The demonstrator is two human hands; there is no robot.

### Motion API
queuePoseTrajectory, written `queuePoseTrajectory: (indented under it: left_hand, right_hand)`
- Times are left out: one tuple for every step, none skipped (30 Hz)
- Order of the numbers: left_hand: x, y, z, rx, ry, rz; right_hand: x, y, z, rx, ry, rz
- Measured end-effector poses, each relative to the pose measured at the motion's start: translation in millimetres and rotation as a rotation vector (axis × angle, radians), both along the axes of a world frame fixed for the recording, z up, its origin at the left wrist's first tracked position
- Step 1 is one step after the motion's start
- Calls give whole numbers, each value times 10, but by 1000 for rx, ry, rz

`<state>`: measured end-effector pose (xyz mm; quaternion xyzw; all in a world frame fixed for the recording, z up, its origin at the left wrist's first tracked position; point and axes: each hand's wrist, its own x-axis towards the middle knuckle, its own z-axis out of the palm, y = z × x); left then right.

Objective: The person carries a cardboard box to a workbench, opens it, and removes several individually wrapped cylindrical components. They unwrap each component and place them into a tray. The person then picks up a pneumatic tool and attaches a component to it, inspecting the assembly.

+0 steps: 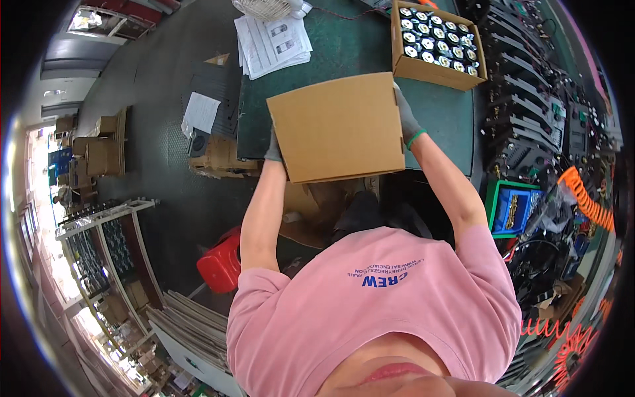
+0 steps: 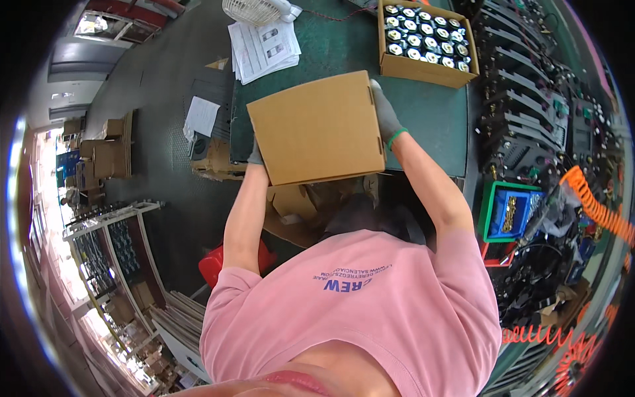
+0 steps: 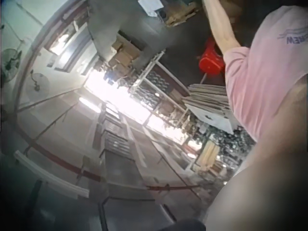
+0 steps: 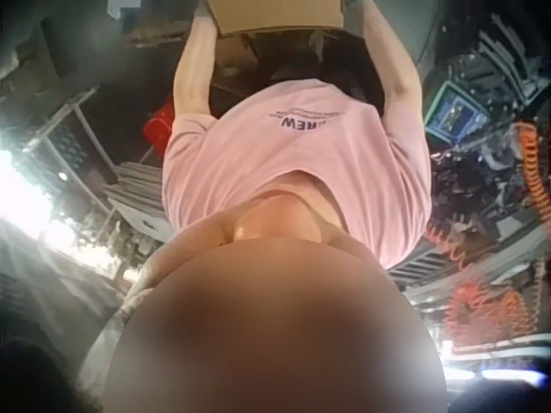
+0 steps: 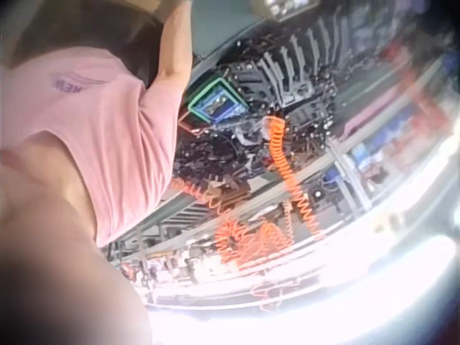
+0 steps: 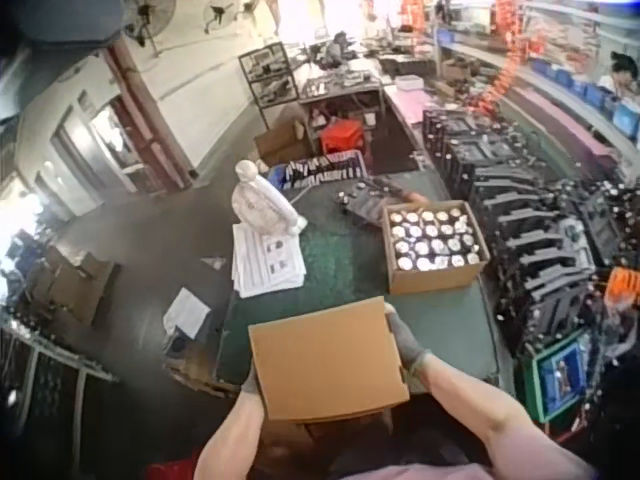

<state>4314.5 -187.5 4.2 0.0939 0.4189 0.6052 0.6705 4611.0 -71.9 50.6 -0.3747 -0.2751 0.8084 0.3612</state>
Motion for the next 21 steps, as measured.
queuePoseTrajectory:
  left_hand:
    - [-62,62,133,-3,-34,6]
    - [-61,138,311,-9,-85,9]
    - [-124,60,321,-18,-145,54]
    - [-142,71,312,-52,-34,81]
    - [-154,88,287,-87,76,104]
    - [-152,69,257,-124,185,124]
    - [-134,145,292,-122,303,78]
    - [-164,96,226,-131,400,56]
    - [-180,41,159,-142,497,34]
    - [-106,12,204,-161,450,79]
    - [61,-77,346,-185,406,121]
    - [177,-236,454,-210,362,178]
    - [259,-428,479,-256,532,168]
    - [360,-573,483,-297,702,147]
    - [464,-695,494,-341,870,125]
    - [607,-744,595,-417,755,172]
    - [741,-811,630,-495,617,227]
    - [857,-841,645,-569,475,281]
    - [930,-907,584,-483,356,362]
    - [999,-976,486,-391,246,437]
    - [1063,-1029,403,-294,139,510]
  right_hand:
    - [-121,160,-267,-31,-67,9]
    - [-200,308,-590,-66,-151,14]
    - [-367,267,-437,-143,-311,79]
    - [-454,246,-193,-221,-438,120]
    - [-456,228,-237,-83,-503,154]
    - [-432,202,-290,58,-564,189]
    - [-346,262,-266,213,-604,193]
    - [-304,255,-214,207,-569,237]
    - [-199,199,-136,200,-534,280]
    - [-94,155,-54,191,-501,317]
    - [28,98,14,138,-497,371]
    - [111,40,97,89,-492,439]
    - [173,-38,159,40,-487,506]
    - [232,-121,184,48,-549,526]
    - [283,-221,165,58,-613,548]
    - [351,-272,124,75,-656,557]
    - [359,-316,-8,106,-706,552]
    - [373,-376,-178,137,-755,547]
    - [348,-409,-255,175,-796,550]
    - [302,-396,-42,99,-821,580]
    - [271,-392,77,122,-874,615]
